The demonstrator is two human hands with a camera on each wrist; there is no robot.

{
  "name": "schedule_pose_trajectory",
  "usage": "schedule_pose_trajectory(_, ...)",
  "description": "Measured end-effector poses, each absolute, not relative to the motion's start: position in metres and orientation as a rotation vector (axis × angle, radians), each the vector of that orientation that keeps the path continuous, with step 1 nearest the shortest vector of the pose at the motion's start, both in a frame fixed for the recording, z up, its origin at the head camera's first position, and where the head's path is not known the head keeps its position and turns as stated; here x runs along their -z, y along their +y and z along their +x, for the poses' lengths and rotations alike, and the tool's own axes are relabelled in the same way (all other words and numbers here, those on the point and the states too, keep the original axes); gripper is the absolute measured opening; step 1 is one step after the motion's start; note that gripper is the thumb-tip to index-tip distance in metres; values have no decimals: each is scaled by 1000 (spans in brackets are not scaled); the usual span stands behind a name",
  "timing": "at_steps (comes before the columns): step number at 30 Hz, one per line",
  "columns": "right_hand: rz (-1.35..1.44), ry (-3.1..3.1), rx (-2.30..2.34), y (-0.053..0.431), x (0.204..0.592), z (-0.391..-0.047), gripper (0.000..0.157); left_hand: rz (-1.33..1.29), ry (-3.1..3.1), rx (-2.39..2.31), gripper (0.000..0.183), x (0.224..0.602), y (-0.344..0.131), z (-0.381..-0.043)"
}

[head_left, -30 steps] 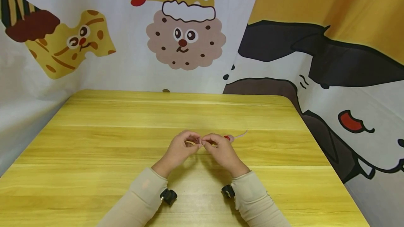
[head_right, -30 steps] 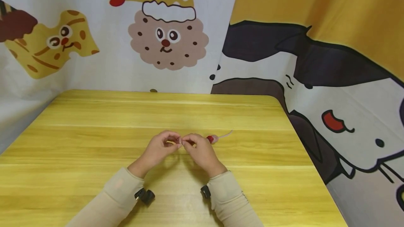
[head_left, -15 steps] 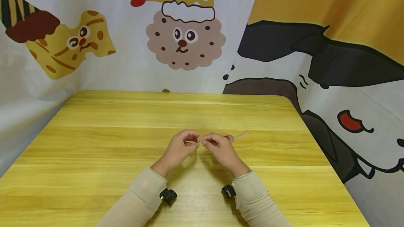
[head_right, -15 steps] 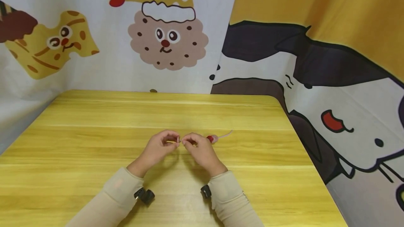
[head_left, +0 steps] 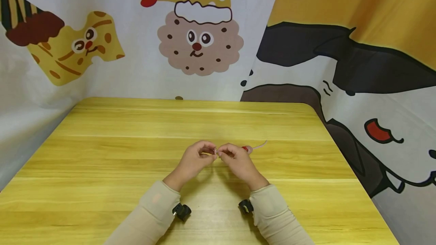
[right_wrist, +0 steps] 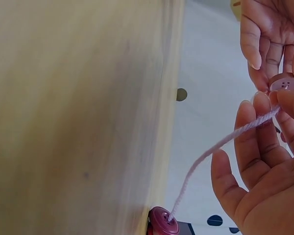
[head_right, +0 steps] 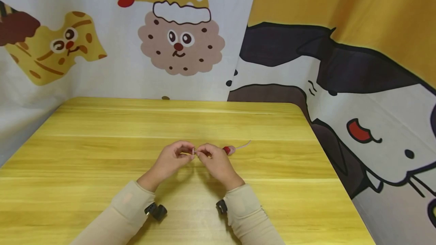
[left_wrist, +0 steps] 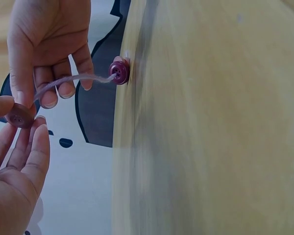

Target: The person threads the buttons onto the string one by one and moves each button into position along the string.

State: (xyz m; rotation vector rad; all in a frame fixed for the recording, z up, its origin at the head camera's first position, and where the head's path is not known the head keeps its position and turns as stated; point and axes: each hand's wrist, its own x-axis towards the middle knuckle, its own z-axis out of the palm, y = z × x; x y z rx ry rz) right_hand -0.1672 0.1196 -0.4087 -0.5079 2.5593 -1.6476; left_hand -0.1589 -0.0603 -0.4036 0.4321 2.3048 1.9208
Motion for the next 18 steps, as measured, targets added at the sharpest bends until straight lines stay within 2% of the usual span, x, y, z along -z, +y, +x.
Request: schedule_pose_trajectory(18, -555, 2648, 1591, 117, 407, -163, 11, 470, 2370, -1912, 22, 410, -60, -161)
